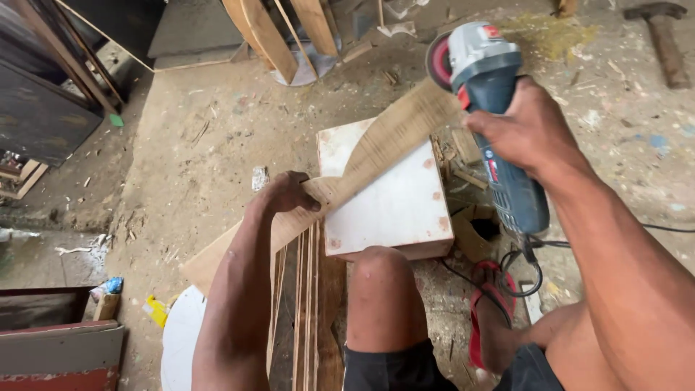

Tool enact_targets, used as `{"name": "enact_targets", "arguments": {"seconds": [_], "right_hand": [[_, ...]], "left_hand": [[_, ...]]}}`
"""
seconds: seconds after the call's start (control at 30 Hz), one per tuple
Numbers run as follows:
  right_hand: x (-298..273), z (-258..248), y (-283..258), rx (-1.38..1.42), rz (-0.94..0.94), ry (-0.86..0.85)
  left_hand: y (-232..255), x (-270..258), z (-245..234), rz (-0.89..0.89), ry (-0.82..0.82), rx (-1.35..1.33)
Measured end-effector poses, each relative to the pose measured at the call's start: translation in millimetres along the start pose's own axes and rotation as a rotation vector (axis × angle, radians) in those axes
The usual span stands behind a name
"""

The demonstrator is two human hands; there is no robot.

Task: The person uses an angle grinder to sand the edges and surfaces of a long, curved piece of wood. They hold the wood with one hand and move the grinder along its length, then flip the wood to sand the other side.

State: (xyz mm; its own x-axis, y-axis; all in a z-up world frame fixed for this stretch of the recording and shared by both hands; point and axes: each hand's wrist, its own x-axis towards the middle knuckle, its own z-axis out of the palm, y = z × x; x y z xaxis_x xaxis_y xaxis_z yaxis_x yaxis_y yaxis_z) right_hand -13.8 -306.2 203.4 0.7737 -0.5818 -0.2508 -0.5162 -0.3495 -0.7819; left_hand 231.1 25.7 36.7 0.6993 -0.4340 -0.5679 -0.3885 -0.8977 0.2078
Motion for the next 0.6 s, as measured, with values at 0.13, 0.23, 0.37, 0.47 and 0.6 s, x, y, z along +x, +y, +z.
{"name": "enact_targets", "arguments": {"seconds": [0.13,0.23,0.37,0.47,0.6], "right_hand": [[9,-7,22,0.107,-0.105,0.066],[8,-8,22,0.085,-0.097,0.056],[0,-1,12,0.004,-0.049,-0.035],[-1,11,6,-0.158,-0.036,-0.057],[18,34,20,-0.342,-0.109,-0.056]], "left_hand": [[-11,23,10,-0.006,0.010,-0.153],[-4,25,10,-0.067,-0.070,-0.071],[-18,22,33,0.108,0.198,0.375],[12,-12,29,0.260,-0.087,1.799],[28,-39,57,0.081,0.416,0.246]]}}
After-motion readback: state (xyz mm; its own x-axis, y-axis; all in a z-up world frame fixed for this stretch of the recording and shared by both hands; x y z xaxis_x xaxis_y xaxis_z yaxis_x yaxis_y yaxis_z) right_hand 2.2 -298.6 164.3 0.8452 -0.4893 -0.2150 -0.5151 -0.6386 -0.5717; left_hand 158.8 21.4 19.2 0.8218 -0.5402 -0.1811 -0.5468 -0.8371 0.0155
